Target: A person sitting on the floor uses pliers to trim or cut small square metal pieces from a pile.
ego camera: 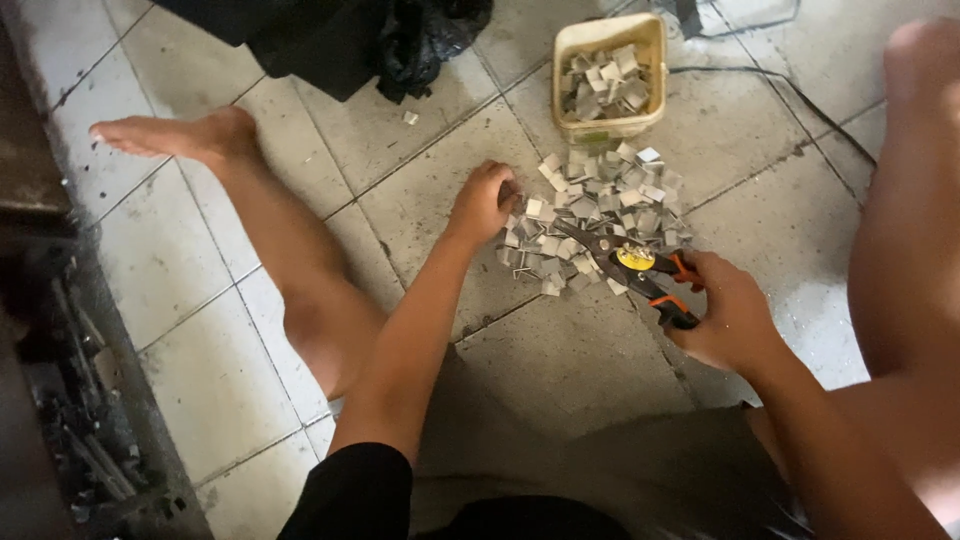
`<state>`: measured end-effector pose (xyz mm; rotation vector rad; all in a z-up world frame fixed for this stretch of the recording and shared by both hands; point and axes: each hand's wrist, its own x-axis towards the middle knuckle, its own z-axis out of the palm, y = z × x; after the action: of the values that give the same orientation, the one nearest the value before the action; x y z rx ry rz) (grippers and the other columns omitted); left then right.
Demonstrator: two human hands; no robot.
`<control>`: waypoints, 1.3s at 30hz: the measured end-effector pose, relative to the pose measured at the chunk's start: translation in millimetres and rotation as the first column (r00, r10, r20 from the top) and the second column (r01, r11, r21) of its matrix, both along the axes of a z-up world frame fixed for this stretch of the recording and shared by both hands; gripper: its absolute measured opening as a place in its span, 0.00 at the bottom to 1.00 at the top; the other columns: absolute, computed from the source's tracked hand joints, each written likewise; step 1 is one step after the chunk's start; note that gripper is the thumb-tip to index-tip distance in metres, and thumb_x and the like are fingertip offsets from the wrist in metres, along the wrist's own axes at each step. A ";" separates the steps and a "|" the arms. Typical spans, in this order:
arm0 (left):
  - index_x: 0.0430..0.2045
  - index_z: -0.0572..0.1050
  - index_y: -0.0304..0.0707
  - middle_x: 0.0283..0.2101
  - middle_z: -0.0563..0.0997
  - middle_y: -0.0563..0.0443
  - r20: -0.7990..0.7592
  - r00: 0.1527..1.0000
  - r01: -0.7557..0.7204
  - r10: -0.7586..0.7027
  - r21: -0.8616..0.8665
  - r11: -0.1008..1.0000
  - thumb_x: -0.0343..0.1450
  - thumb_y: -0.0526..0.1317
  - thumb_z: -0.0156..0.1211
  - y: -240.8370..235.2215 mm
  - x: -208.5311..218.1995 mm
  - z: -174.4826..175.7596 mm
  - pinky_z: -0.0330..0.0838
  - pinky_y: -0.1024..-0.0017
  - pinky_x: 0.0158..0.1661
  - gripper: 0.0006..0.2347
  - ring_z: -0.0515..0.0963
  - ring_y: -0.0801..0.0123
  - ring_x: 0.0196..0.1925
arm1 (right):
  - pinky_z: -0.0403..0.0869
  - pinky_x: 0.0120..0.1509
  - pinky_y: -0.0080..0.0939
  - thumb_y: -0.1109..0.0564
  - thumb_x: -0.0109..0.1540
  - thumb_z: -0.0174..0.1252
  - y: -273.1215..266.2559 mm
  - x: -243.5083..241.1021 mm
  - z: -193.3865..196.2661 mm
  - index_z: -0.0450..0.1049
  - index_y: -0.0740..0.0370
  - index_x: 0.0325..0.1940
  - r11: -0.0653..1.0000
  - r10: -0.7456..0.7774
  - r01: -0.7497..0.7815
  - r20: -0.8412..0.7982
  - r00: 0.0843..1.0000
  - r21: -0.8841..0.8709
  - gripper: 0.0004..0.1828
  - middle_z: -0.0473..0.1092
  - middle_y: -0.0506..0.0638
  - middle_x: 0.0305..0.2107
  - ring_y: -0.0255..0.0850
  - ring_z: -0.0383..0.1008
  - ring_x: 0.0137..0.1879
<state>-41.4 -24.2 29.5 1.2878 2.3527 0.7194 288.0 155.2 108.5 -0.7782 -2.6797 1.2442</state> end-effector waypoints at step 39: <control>0.34 0.80 0.33 0.36 0.83 0.43 0.487 0.845 -0.248 -0.220 0.722 0.646 0.71 0.29 0.64 -72.0 109.0 130.0 0.78 0.67 0.36 0.02 0.82 0.65 0.33 | 0.72 0.42 0.58 0.58 0.41 0.65 -37.3 14.7 -10.2 0.71 0.51 0.48 0.960 0.228 -0.221 -0.022 0.973 0.170 0.30 0.68 0.51 0.28 0.60 0.75 0.36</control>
<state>67.6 -96.1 159.6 1.1001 1.5858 1.9601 302.7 117.9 98.3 -0.4315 -2.8550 1.0441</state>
